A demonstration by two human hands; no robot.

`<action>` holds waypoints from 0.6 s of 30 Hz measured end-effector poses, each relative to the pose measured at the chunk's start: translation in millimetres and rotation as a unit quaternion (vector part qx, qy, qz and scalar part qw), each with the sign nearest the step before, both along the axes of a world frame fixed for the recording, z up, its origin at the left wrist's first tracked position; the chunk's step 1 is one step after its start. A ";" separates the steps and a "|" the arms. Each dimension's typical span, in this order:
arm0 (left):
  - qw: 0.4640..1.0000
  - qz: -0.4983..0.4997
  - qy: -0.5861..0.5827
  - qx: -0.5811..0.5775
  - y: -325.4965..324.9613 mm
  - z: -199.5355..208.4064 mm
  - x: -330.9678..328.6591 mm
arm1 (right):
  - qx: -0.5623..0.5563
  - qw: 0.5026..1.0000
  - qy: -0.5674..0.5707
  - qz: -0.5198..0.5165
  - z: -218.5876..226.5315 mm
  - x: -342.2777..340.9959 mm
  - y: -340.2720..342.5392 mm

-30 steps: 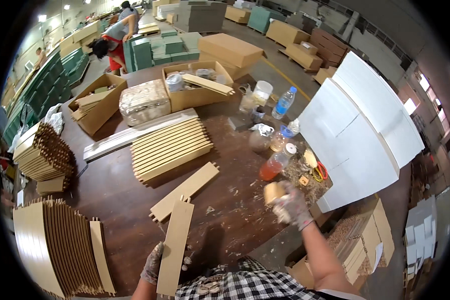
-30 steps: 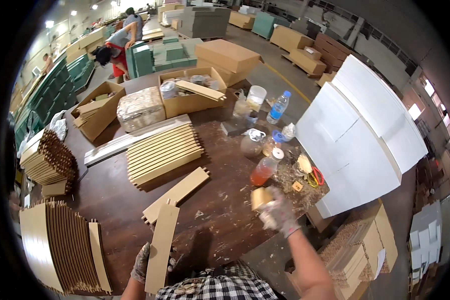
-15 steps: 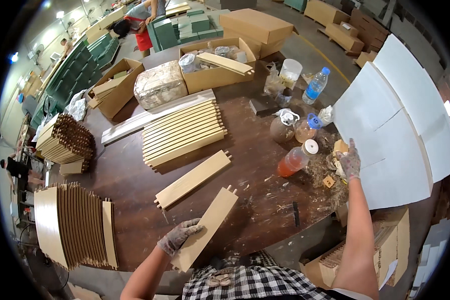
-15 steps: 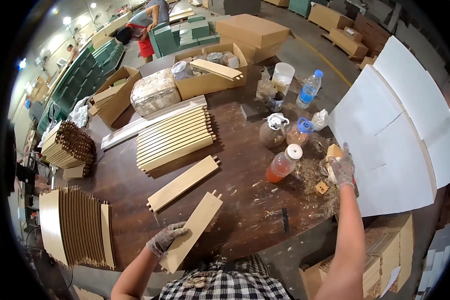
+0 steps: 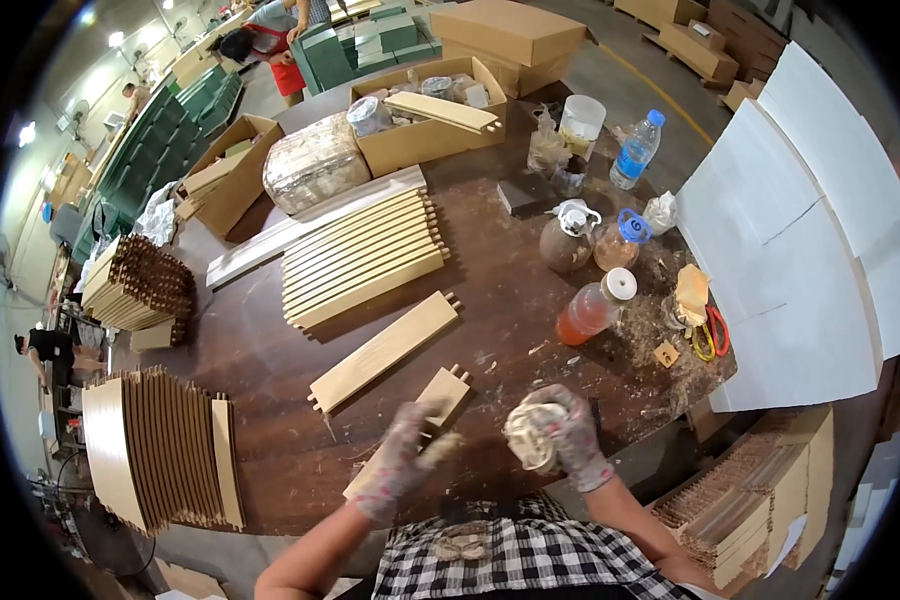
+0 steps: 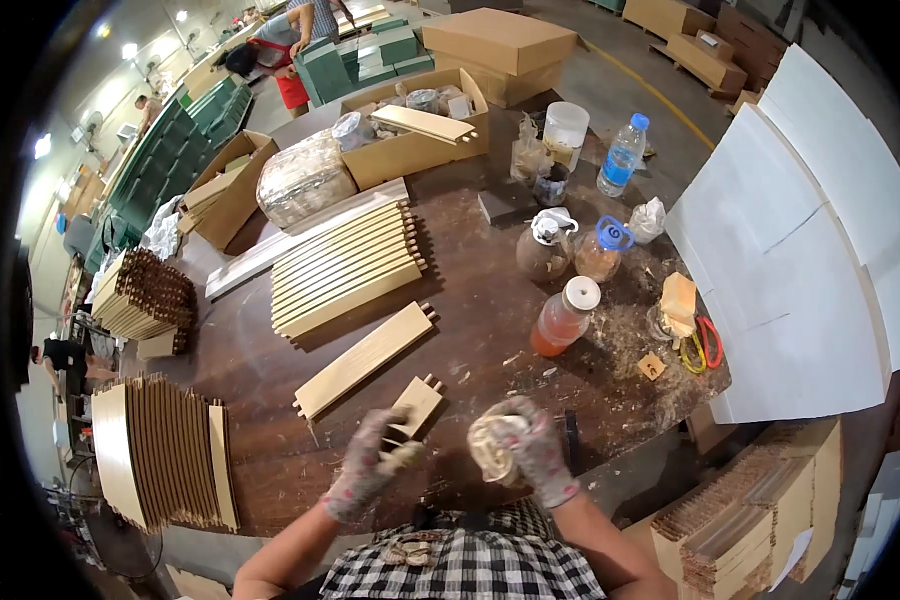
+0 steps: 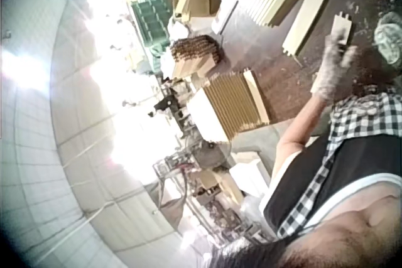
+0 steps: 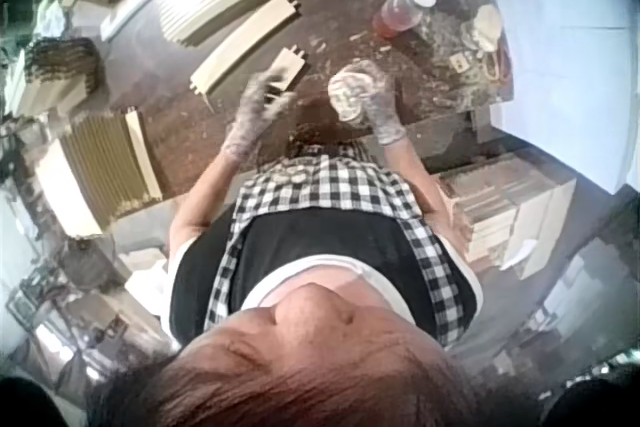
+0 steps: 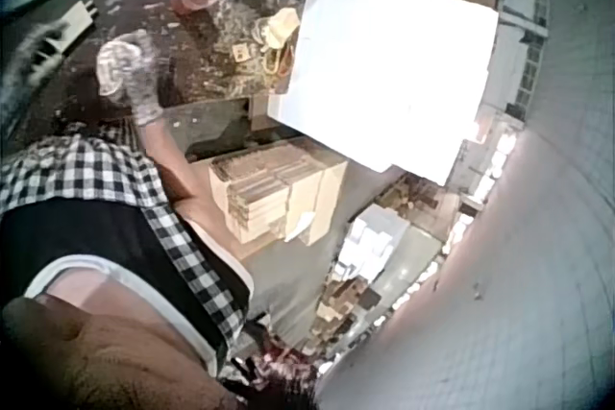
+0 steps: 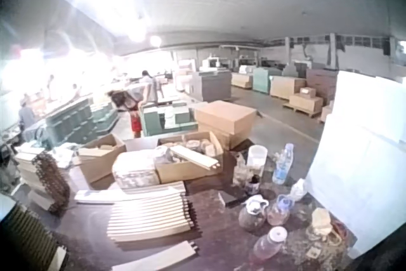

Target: The person pours liquid from a bottle onto a cloth, wipes wooden slats with the cloth, and stacks them onto a pile on the table.

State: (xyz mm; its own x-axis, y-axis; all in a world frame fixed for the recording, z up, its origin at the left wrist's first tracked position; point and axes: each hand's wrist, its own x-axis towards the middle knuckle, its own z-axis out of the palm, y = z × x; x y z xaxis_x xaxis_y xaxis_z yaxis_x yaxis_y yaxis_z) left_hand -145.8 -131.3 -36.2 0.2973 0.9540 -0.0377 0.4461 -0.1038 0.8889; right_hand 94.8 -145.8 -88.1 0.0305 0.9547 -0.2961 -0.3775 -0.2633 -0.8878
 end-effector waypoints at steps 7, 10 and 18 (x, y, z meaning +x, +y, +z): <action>0.913 0.090 -0.275 -0.287 -4.3 -30.9 71.5 | 0.140 0.964 -0.223 -0.032 17.9 -24.1 -15.5; 0.903 0.060 -0.274 -0.325 2.8 -29.6 79.3 | 0.267 0.894 -0.358 -0.018 11.5 -8.4 -22.9; 0.995 -0.023 -0.094 0.023 69.1 -37.1 128.4 | 0.123 0.959 -0.190 -0.170 68.9 85.4 18.0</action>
